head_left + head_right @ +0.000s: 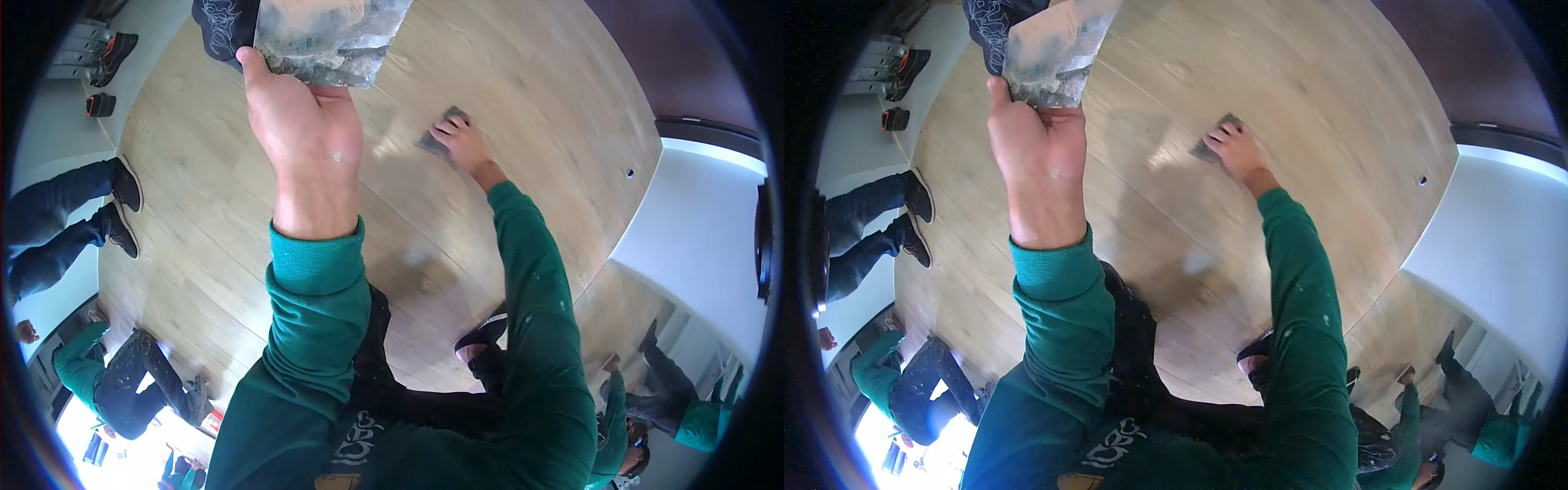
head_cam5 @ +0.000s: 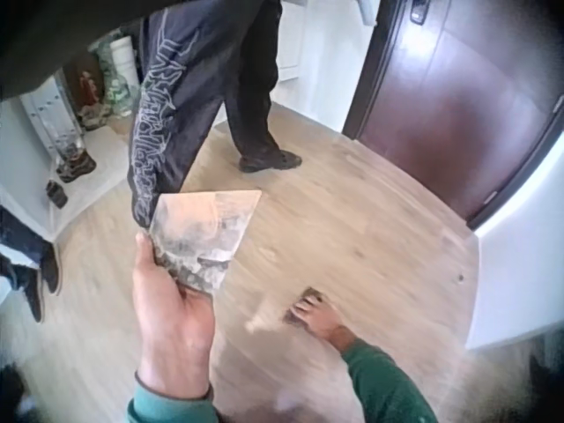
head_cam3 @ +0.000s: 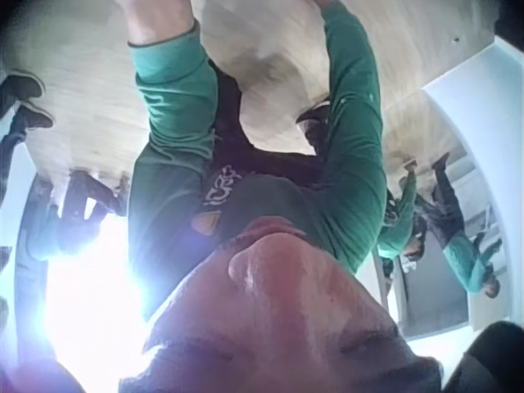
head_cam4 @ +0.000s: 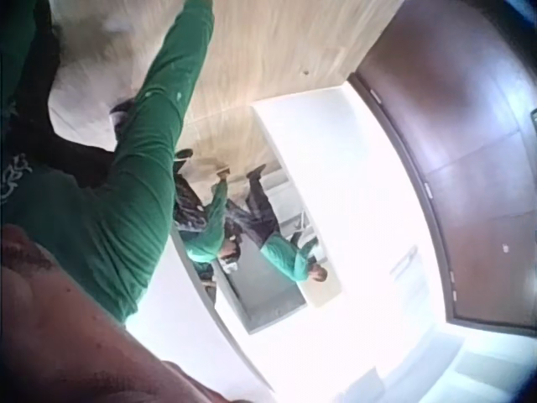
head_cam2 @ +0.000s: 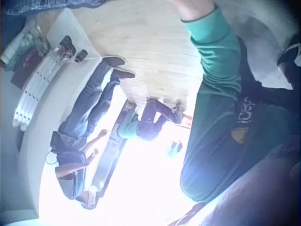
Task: The person applies putty to gaps between floor tiles using metal scrapers, spreading and smoothing the material along the seams by hand while crouching on the floor.
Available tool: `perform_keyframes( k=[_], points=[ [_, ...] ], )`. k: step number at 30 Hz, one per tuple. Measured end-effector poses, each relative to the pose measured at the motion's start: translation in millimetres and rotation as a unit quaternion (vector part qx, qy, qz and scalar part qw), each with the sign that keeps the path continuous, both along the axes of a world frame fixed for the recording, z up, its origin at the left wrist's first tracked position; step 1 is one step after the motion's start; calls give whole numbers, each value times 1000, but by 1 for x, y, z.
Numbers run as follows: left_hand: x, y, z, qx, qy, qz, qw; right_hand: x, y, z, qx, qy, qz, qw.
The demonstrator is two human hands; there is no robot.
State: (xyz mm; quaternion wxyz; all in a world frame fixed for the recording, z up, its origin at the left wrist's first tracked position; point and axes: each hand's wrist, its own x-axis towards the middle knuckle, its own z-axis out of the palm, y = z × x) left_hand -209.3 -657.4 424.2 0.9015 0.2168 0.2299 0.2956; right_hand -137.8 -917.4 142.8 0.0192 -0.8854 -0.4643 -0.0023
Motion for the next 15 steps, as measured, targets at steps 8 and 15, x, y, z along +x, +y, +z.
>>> perform_keyframes(
  k=[8,15],
  points=[
    [23,-24,-19,-18,-18,-19,1000,-51,-87,-22,-8,31,-7,999],
    [45,-16,-47,36,-35,-107,993,-131,-211,-11,-52,54,-56,996]
  ],
)
